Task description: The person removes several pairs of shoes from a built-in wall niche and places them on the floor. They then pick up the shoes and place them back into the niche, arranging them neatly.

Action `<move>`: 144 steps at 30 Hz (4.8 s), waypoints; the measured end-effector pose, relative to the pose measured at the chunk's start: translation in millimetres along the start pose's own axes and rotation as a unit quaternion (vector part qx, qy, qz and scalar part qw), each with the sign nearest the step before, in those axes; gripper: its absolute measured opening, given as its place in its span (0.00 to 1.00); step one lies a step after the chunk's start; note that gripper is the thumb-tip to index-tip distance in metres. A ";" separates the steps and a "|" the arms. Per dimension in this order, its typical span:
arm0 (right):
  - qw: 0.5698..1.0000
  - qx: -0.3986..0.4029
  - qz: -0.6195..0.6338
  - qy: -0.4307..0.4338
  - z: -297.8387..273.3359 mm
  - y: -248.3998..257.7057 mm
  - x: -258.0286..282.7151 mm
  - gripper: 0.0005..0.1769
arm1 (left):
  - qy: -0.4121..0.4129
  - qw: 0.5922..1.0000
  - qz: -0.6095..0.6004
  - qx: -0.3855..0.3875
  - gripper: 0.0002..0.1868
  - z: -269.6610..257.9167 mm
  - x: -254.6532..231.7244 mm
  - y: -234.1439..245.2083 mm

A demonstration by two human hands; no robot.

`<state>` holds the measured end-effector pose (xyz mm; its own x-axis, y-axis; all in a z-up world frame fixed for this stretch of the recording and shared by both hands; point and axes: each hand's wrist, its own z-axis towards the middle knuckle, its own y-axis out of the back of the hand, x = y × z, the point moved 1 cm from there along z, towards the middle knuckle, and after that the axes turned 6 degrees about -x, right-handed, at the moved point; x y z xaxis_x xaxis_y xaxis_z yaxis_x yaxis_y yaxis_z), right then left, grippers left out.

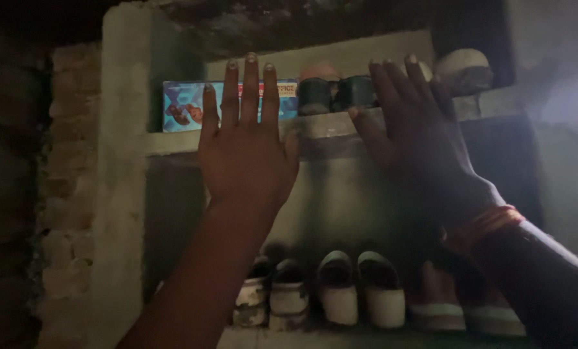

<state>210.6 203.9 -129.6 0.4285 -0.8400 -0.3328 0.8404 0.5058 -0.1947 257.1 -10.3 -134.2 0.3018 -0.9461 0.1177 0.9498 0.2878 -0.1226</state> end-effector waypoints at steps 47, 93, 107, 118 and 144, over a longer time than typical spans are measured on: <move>0.985 0.109 -0.136 -0.008 -31.0 174.5 183.8 0.40 | 0.029 0.986 -0.151 0.062 0.48 -141.0 154.0 156.4; 0.996 0.034 -0.085 -0.006 36.6 144.1 136.8 0.41 | 0.040 0.984 -0.172 -0.037 0.45 -59.3 98.2 139.1; 0.995 0.042 -0.092 -0.022 7.3 125.6 113.6 0.39 | 0.031 0.988 -0.147 0.038 0.46 -71.0 91.7 129.4; 0.988 0.108 -0.102 -0.026 -16.7 131.1 110.5 0.38 | 0.020 0.995 -0.083 0.043 0.42 -97.3 91.1 116.4; 0.978 0.170 0.014 -0.118 -80.4 101.6 163.7 0.39 | 0.020 0.975 0.056 0.216 0.43 -145.9 128.7 116.5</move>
<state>339.5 133.6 -278.0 0.4838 -0.8690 -0.1040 0.8720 0.4685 0.1420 394.6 -120.4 -277.1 0.4096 -0.9080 0.0882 0.8601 0.4166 0.2945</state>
